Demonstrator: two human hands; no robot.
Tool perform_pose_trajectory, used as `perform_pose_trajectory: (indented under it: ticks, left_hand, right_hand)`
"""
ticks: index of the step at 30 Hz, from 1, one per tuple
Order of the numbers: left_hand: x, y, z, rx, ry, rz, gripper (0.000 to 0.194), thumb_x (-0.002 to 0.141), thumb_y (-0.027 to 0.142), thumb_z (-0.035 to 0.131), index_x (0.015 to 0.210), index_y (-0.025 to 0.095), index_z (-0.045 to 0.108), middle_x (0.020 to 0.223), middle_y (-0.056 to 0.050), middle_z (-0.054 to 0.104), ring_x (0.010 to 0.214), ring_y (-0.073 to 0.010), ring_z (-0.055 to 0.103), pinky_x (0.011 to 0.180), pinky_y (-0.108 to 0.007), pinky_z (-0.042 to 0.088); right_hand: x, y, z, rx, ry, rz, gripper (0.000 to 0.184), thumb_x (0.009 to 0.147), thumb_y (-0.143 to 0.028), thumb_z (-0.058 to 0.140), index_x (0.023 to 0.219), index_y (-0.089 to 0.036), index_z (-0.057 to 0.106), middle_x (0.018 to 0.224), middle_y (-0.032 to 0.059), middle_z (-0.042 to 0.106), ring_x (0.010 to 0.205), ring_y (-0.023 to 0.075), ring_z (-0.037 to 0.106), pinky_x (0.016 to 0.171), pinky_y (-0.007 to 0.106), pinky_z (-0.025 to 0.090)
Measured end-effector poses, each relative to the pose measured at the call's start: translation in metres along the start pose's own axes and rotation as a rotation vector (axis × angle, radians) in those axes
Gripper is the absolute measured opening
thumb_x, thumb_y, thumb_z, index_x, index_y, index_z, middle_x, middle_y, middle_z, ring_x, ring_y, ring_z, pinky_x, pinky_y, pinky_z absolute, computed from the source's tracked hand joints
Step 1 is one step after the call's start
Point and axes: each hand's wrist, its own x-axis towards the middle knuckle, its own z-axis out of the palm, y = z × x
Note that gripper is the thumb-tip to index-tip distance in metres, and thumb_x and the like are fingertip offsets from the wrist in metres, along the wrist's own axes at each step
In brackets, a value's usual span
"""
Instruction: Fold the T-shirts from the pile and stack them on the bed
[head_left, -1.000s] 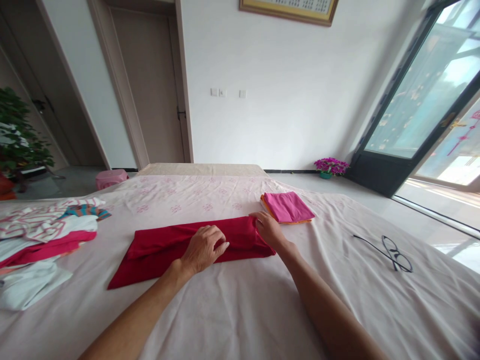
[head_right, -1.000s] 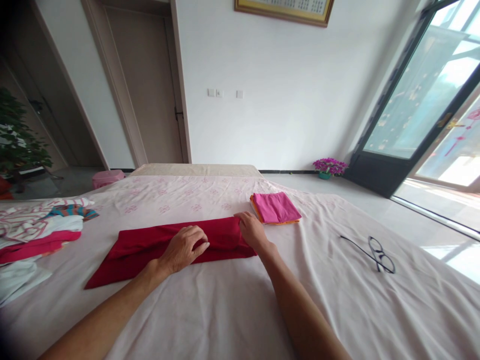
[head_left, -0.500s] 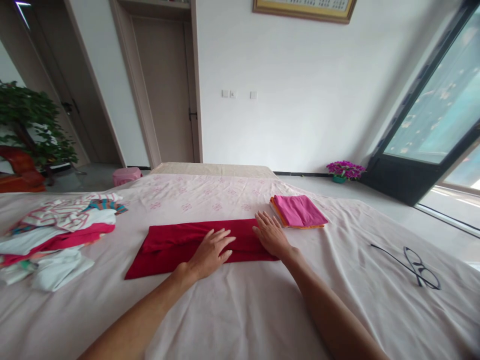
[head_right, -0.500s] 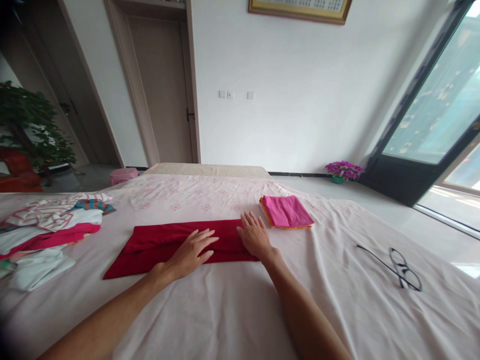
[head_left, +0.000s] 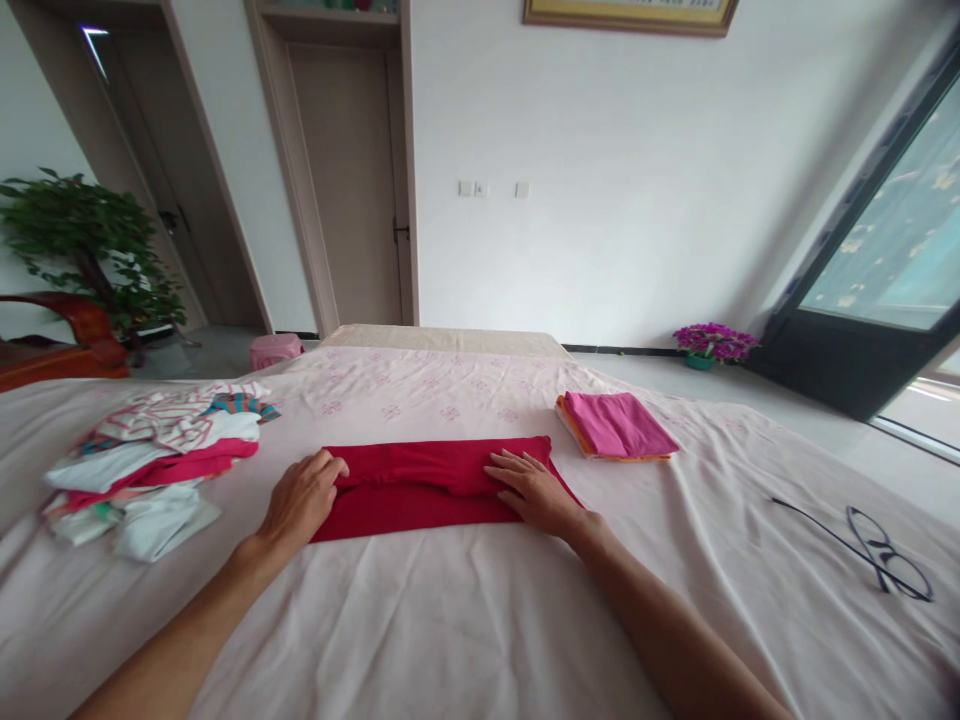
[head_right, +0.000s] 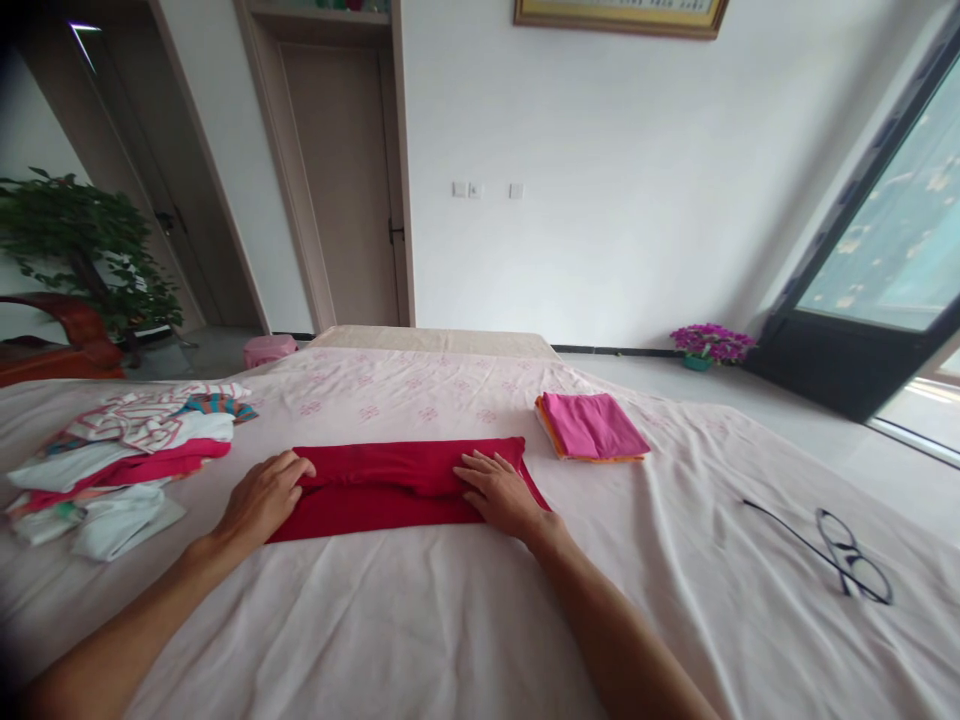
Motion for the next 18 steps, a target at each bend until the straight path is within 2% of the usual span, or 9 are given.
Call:
perform_pose_trajectory:
  ticks: [3,5,8,11,13,15,18]
  left_hand:
    - [-0.003,-0.002,-0.003,0.053,0.014,-0.023,0.031,0.079,0.004,0.042,0.092,0.023,0.063,0.096,-0.006,0.064,0.094,-0.0228,0.058,0.086,-0.036,0.039]
    - [-0.004,-0.006,-0.006,0.053,-0.061,-0.046,0.036,0.078,0.001,0.040,0.093,0.023,0.064,0.094,-0.007,0.065,0.094,-0.0228,0.059,0.087,-0.038,0.038]
    - [0.001,-0.016,-0.015,-0.002,-0.239,-0.108,0.044,0.072,-0.001,0.040,0.095,0.026,0.066,0.098,-0.004,0.068,0.098,-0.0213,0.062,0.096,-0.042,0.033]
    - [0.017,-0.016,-0.027,-0.102,-0.304,-0.138,0.034,0.077,0.010,0.045,0.097,0.028,0.067,0.108,-0.002,0.070,0.107,-0.0214,0.062,0.103,-0.045,0.030]
    - [0.031,-0.003,-0.030,-0.198,-0.251,-0.118,0.026,0.085,0.024,0.046,0.099,0.027,0.067,0.111,-0.003,0.071,0.108,-0.0210,0.063,0.101,-0.039,0.035]
    - [0.045,0.019,-0.025,-0.301,-0.181,-0.096,0.032,0.092,0.034,0.038,0.103,0.025,0.067,0.111,-0.004,0.071,0.107,-0.0194,0.064,0.096,-0.032,0.041]
    - [0.060,0.053,-0.004,-0.356,-0.132,-0.023,0.042,0.097,0.034,0.029,0.119,0.020,0.062,0.126,-0.009,0.065,0.121,-0.0175,0.057,0.102,-0.029,0.039]
  right_hand:
    - [-0.001,0.001,0.003,0.058,0.048,-0.024,0.039,0.097,-0.028,0.042,0.133,-0.029,0.058,0.144,0.0041,0.051,0.137,0.0216,0.041,0.114,0.047,0.030]
    - [-0.004,0.001,0.004,0.092,0.073,-0.032,0.037,0.097,-0.028,0.043,0.129,-0.028,0.062,0.142,0.0048,0.054,0.135,0.0214,0.045,0.113,0.046,0.033]
    - [-0.007,-0.002,0.002,0.130,0.096,-0.024,0.035,0.096,-0.033,0.045,0.124,-0.026,0.066,0.140,0.0057,0.055,0.132,0.0220,0.048,0.112,0.045,0.035]
    - [-0.005,-0.006,-0.003,0.196,0.135,0.026,0.037,0.098,-0.039,0.041,0.115,-0.024,0.071,0.132,0.0058,0.062,0.126,0.0225,0.054,0.108,0.041,0.040]
    - [-0.001,-0.008,-0.006,0.223,0.223,0.104,0.042,0.100,-0.042,0.035,0.113,-0.023,0.071,0.125,0.0059,0.067,0.120,0.0216,0.058,0.105,0.037,0.043]
    - [0.005,-0.008,-0.006,0.183,0.311,0.185,0.046,0.101,-0.042,0.030,0.120,-0.021,0.067,0.125,0.0072,0.066,0.118,0.0210,0.059,0.105,0.036,0.043]
    - [0.015,-0.006,0.000,0.011,0.300,0.262,0.051,0.101,-0.042,0.027,0.136,-0.017,0.054,0.141,0.0112,0.054,0.132,0.0229,0.047,0.112,0.040,0.034]
